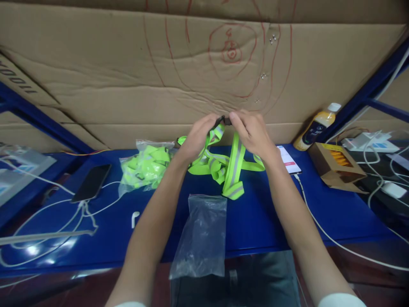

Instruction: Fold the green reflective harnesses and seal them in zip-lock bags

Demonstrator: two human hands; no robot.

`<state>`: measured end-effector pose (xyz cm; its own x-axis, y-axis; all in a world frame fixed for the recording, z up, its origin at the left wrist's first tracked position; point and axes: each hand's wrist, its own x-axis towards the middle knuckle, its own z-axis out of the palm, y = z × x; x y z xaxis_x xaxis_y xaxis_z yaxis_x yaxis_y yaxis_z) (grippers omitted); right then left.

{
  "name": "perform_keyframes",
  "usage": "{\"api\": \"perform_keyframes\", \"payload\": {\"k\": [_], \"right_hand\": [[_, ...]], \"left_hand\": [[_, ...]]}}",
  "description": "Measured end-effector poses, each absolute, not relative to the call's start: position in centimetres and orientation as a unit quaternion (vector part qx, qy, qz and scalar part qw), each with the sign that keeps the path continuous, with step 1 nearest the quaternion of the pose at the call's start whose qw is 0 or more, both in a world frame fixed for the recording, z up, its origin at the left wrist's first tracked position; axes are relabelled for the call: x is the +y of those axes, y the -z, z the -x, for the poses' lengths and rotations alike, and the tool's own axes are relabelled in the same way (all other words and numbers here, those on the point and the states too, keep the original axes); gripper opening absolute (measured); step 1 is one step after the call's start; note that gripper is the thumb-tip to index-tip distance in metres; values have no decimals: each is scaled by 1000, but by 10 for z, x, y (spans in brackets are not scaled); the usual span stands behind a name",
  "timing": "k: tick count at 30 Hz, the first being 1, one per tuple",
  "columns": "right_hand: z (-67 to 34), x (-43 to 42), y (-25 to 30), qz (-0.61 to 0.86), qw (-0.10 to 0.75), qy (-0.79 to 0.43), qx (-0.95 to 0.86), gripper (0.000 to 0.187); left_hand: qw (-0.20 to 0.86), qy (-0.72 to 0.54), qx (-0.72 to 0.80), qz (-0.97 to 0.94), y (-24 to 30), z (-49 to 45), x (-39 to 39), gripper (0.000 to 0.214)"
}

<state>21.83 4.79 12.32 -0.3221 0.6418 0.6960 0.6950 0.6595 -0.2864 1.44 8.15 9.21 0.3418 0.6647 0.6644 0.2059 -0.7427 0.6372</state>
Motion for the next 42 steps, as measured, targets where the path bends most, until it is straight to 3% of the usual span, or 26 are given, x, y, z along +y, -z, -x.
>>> {"api": "perform_keyframes", "payload": {"k": [8, 19, 28, 33, 38, 42], "right_hand": [[-230, 51, -124, 444, 448, 63, -774, 78], [-235, 55, -120, 425, 429, 97, -791, 72], [-220, 49, -118, 445, 354, 131, -812, 54], [-212, 47, -118, 435, 378, 150, -803, 66], [-201, 45, -113, 422, 379, 145, -810, 73], [-191, 43, -108, 404, 393, 114, -818, 64]], "left_hand": [[168, -501, 272, -804, -107, -6, 70, 38], [163, -512, 263, -801, -100, -9, 76, 32], [83, -454, 292, -838, -106, -4, 70, 40], [22, -546, 314, -777, -100, -19, 63, 54], [21, -589, 323, -740, -97, -29, 54, 39], [62, -590, 316, -741, -105, -23, 49, 33]]}}
